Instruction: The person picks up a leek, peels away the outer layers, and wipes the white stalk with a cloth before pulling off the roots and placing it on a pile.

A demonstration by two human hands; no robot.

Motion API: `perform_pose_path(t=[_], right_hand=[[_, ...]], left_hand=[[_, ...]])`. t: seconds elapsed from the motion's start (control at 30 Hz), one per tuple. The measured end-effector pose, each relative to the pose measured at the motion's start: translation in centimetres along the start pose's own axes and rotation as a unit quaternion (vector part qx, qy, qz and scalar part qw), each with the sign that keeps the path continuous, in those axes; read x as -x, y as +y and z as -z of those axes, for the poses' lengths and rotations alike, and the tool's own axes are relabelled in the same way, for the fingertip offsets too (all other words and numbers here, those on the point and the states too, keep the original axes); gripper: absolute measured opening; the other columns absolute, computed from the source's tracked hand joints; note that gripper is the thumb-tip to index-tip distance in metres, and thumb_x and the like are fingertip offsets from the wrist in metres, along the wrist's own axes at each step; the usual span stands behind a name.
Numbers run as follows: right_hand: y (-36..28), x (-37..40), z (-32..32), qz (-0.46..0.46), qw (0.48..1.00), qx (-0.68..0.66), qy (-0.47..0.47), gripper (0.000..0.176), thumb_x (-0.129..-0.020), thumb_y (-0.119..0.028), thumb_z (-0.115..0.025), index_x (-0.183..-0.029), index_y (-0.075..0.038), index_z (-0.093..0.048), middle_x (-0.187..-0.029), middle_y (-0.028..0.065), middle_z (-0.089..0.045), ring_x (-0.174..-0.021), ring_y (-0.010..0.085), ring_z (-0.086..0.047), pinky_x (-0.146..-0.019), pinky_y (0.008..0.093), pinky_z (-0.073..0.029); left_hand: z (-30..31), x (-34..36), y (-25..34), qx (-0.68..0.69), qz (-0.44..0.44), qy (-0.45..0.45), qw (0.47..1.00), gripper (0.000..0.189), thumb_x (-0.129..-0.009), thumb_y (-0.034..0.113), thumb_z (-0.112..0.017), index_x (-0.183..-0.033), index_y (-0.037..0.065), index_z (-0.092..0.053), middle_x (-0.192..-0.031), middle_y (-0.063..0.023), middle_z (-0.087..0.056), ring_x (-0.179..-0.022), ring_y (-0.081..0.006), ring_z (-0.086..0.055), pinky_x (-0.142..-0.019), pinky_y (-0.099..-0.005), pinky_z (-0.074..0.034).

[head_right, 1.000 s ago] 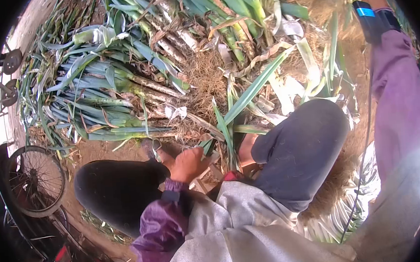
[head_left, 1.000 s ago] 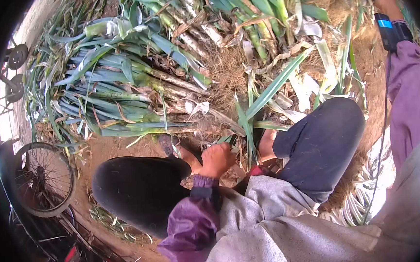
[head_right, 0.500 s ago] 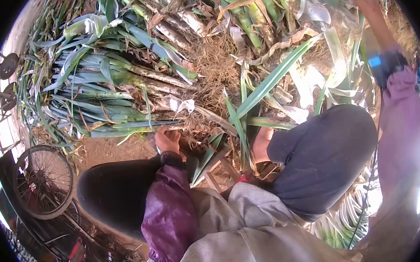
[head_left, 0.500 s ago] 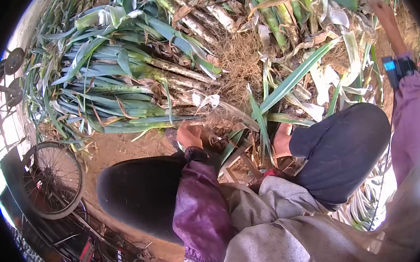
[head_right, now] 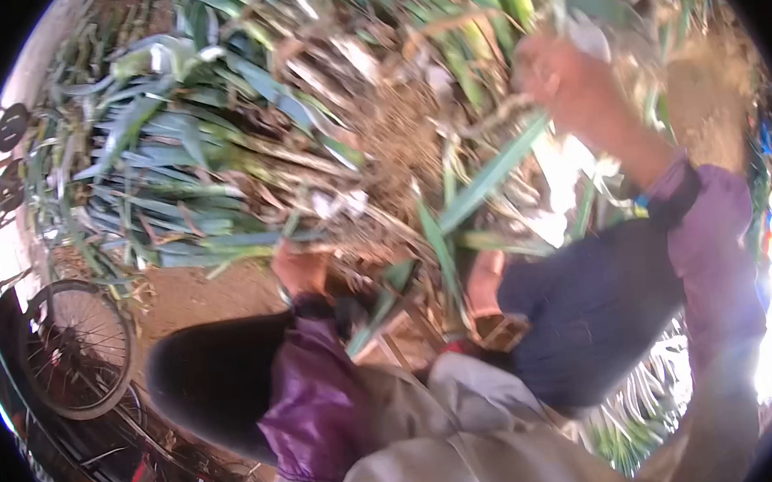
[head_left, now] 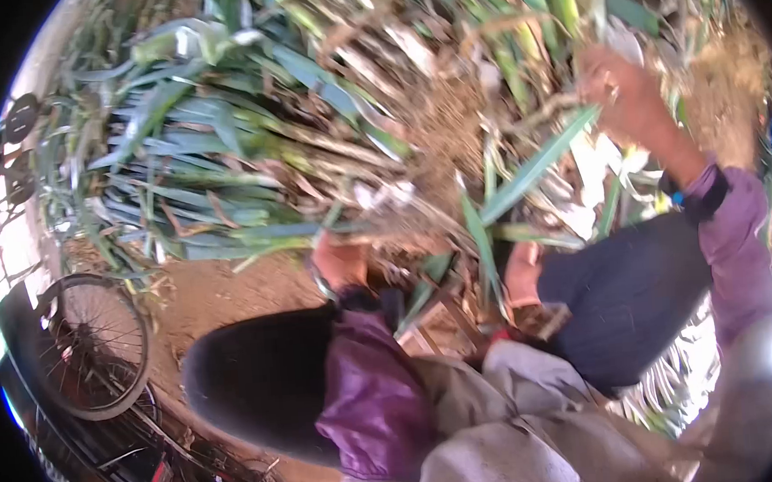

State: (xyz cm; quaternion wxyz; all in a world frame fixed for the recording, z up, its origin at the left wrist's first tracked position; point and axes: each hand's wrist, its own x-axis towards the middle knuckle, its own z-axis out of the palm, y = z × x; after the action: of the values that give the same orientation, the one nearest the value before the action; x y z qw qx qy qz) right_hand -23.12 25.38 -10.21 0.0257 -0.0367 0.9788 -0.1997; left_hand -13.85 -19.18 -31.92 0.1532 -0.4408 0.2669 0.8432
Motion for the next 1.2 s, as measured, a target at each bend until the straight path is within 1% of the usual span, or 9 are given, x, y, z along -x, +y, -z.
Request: perform_pose_path(t=[0.1,0.17,0.37,0.47,0.53,0.6,0.87,1.0,1.2], right_hand=[[-6.9,-0.5,-7.5,0.253,0.963,0.079,-0.054,0.014,-0.072,-0.017,-0.057,-0.077,-0.004,-0.057,-0.079,0.0135,-0.051,-0.075,0.0308,-0.054,-0.071,0.0431,-0.046],[-10.0,-0.4,-11.4,0.221,0.924,0.087,-0.300,0.030,-0.078,-0.022,-0.057,-0.098,-0.001,-0.048,-0.099,0.0169,-0.053,-0.093,0.0347,-0.053,-0.077,0.0442,-0.048],[-14.8,0.4,-20.0,0.049,0.959,-0.111,-0.255,0.031,-0.081,-0.022,-0.060,-0.101,-0.001,-0.047,-0.089,0.0231,-0.056,-0.088,0.0418,-0.055,-0.076,0.0511,-0.043],[-16.2,1.7,-21.0,0.060,0.970,-0.129,-0.197,0.031,-0.080,-0.018,-0.061,-0.103,-0.002,-0.048,-0.090,0.0213,-0.056,-0.087,0.0399,-0.055,-0.076,0.0492,-0.043],[-16.0,2.5,-21.6,0.059,0.965,-0.112,-0.229,0.032,-0.080,-0.017,-0.062,-0.104,-0.002,-0.048,-0.090,0.0206,-0.056,-0.087,0.0393,-0.055,-0.076,0.0481,-0.044],[-16.0,2.8,-21.4,0.063,0.958,-0.092,-0.265,0.037,-0.078,-0.016,-0.063,-0.108,-0.001,-0.047,-0.096,0.0209,-0.054,-0.091,0.0382,-0.054,-0.080,0.0469,-0.044],[-13.8,5.0,-21.9,-0.173,0.923,-0.066,-0.337,0.095,-0.070,-0.035,-0.076,-0.140,0.001,-0.023,-0.132,0.0284,-0.042,-0.118,0.0436,-0.045,-0.100,0.0468,-0.037],[-12.1,6.4,-25.1,-0.217,0.901,-0.256,-0.276,0.112,-0.072,-0.064,-0.065,-0.145,0.003,-0.013,-0.138,0.0352,-0.035,-0.127,0.0444,-0.040,-0.107,0.0439,-0.031],[-13.2,4.8,-26.7,-0.306,0.862,-0.315,-0.253,0.115,-0.071,-0.067,-0.064,-0.143,0.010,-0.017,-0.136,0.0373,-0.037,-0.128,0.0451,-0.039,-0.107,0.0431,-0.031]], left_hand=[[-0.6,-0.2,-0.7,0.066,-0.072,0.049,0.994,0.034,-0.086,0.025,-0.055,-0.114,0.005,-0.059,-0.110,-0.0115,-0.064,-0.104,-0.0290,-0.058,-0.092,-0.0475,-0.043],[0.0,-1.1,-1.1,0.125,-0.105,0.040,0.986,0.035,-0.081,0.023,-0.062,-0.110,0.004,-0.060,-0.110,-0.0100,-0.064,-0.104,-0.0298,-0.058,-0.095,-0.0473,-0.041],[-1.1,-2.3,0.1,0.098,-0.137,0.178,0.969,0.036,-0.078,0.017,-0.059,-0.108,-0.003,-0.053,-0.099,-0.0119,-0.061,-0.088,-0.0296,-0.059,-0.081,-0.0421,-0.048],[-6.4,2.3,3.2,-0.303,-0.233,0.432,0.817,0.049,-0.077,0.022,-0.064,-0.113,-0.009,-0.049,-0.112,-0.0202,-0.054,-0.107,-0.0323,-0.049,-0.091,-0.0462,-0.039],[-7.3,1.2,6.4,-0.385,-0.482,0.445,0.649,0.055,-0.075,0.018,-0.063,-0.121,-0.008,-0.048,-0.119,-0.0253,-0.051,-0.115,-0.0332,-0.045,-0.098,-0.0463,-0.035],[-10.6,1.0,11.8,-0.462,-0.532,0.429,0.565,0.062,-0.072,0.013,-0.061,-0.128,-0.008,-0.045,-0.124,-0.0251,-0.050,-0.119,-0.0351,-0.043,-0.101,-0.0455,-0.033],[-7.8,-10.4,37.3,-0.827,-0.395,0.261,0.305,0.068,-0.067,0.031,-0.066,-0.124,-0.002,-0.047,-0.126,-0.0243,-0.048,-0.116,-0.0405,-0.047,-0.095,-0.0441,-0.040],[-4.0,-11.3,39.6,-0.809,-0.293,0.139,0.490,0.074,-0.068,0.034,-0.069,-0.125,-0.007,-0.046,-0.128,-0.0262,-0.047,-0.115,-0.0399,-0.048,-0.097,-0.0358,-0.039],[-7.1,-7.7,39.8,-0.670,-0.276,0.126,0.678,0.031,-0.081,0.026,-0.060,-0.068,-0.002,-0.061,-0.046,-0.0026,-0.048,-0.038,-0.0107,-0.045,-0.037,-0.0268,-0.034]])
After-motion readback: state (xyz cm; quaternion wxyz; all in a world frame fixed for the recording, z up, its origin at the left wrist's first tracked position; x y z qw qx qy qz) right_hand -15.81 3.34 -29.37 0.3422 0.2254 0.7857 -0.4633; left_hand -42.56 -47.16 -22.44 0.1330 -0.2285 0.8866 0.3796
